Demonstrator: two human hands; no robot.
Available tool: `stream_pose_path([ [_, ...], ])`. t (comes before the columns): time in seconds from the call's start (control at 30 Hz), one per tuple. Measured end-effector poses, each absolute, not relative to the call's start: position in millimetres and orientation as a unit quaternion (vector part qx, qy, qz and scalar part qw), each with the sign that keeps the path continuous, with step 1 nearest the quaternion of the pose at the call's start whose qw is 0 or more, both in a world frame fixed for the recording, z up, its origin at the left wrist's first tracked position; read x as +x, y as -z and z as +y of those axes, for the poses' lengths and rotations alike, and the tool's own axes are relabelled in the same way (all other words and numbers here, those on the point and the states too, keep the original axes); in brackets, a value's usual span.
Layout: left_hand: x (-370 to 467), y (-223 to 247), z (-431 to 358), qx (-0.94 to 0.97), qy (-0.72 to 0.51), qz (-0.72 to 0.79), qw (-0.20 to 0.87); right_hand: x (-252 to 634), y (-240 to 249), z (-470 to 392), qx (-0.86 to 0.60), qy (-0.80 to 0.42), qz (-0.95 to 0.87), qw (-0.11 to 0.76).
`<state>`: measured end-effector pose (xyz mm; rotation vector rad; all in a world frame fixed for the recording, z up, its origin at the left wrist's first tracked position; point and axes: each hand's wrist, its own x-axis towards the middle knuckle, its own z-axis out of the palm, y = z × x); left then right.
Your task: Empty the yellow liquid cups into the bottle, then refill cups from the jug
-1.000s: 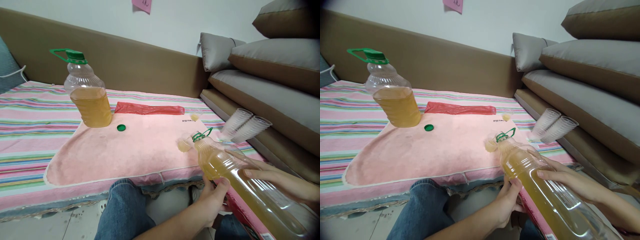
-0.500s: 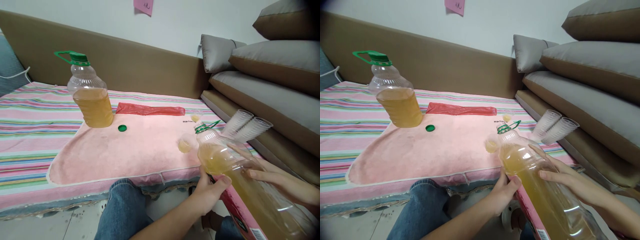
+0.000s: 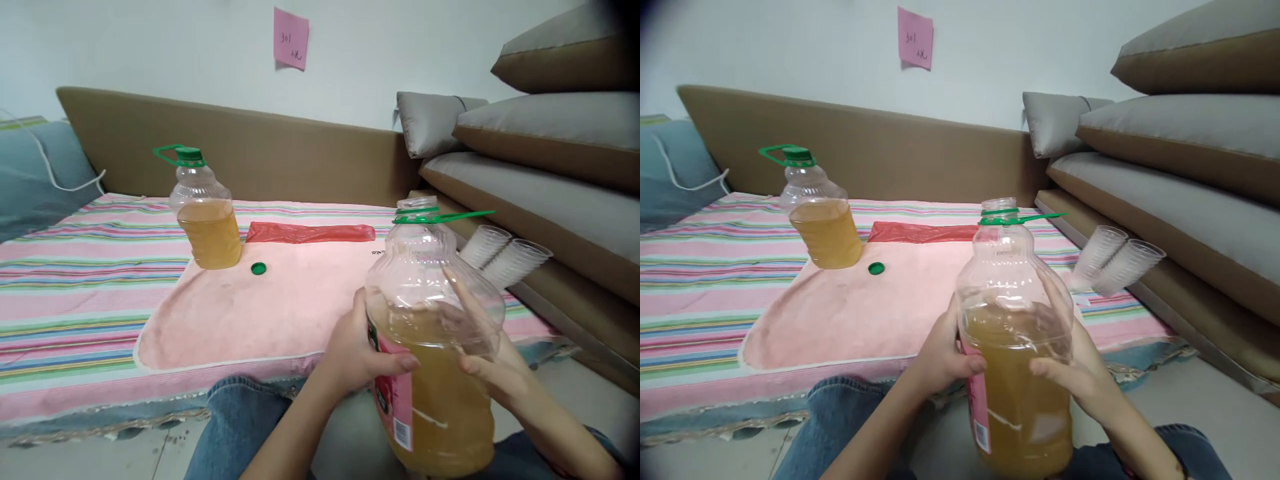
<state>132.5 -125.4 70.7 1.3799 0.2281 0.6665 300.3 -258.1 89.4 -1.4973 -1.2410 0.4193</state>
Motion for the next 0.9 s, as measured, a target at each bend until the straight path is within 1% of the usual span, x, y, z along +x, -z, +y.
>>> stream_pose_path([
  [0.13,94,-83,-104,0.642,-0.349,0.13,0.67,266,-78,-222,-0.534,-0.24,-0.536,0.608],
  [0.23,65,-86,-89,0.645,-0.4,0.132,0.638,237,-73,-189,-0.488,-0.248,-0.536,0.643],
  [0.33,37,-84,-77,0.636,-0.446,0.183,0.603,209,-69,-154,-0.444,-0.259,-0.536,0.67],
  [0.47,4,-83,-62,0.622,-0.503,0.246,0.547,173,-64,-108,-0.397,-0.275,-0.54,0.69],
  [0.67,-33,-87,-46,0.561,-0.584,0.366,0.459,126,-63,-44,-0.35,-0.259,-0.567,0.699],
  [0.9,-51,-81,-38,0.405,-0.626,0.439,0.501,97,-41,12,-0.325,-0.225,-0.585,0.708],
])
